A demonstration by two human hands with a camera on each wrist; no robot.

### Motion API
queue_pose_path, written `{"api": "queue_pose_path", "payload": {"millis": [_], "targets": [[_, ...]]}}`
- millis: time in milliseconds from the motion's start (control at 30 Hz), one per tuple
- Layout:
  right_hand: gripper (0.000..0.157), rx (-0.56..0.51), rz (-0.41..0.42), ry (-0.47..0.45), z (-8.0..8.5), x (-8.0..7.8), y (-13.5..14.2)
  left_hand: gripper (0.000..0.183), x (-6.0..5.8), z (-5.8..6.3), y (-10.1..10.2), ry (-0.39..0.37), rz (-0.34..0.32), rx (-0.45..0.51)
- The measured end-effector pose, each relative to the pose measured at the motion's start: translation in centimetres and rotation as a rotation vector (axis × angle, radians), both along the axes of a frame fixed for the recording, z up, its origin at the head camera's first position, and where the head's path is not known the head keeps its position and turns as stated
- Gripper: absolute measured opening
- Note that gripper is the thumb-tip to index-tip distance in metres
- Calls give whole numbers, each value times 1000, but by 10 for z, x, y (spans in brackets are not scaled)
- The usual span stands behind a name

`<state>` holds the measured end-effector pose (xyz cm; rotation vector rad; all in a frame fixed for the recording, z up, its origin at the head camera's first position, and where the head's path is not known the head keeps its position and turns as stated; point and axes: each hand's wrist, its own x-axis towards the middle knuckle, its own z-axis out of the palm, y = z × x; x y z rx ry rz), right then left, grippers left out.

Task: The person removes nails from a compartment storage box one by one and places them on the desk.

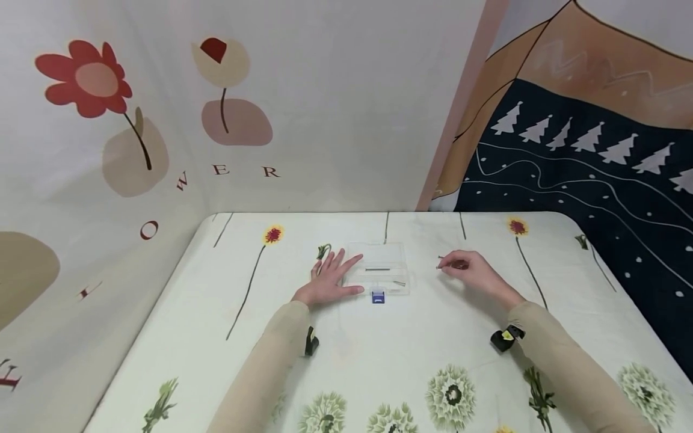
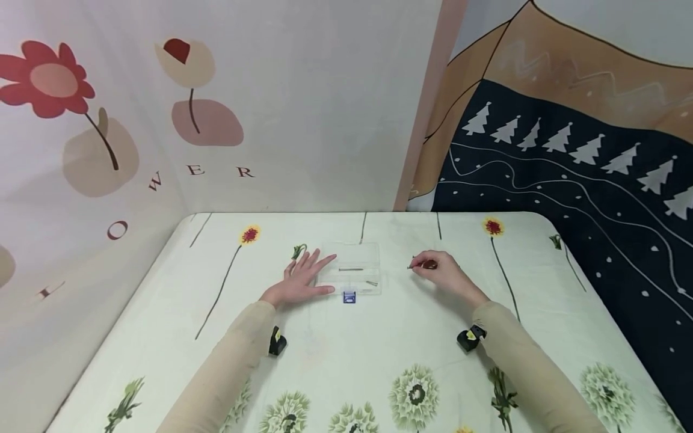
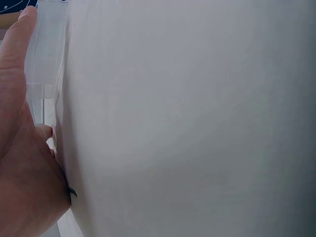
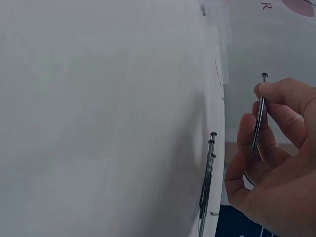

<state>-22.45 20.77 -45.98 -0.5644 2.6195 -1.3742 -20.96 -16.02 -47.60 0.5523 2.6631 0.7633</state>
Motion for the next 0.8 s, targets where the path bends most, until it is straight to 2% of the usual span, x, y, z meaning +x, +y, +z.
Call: {"api": "queue_pose_path", "payload": {"millis": [267,533,800], "targets": [[9,34,47,-1,-3,4,9,81,1,1,0,2,5,-3],[13,73,9,-33,-12,-8,20,82,2,1,1,-9,3,-1],[14,82,5,-45,-11,-20,23,81,1,-1,2,-5,11,-9]]}}
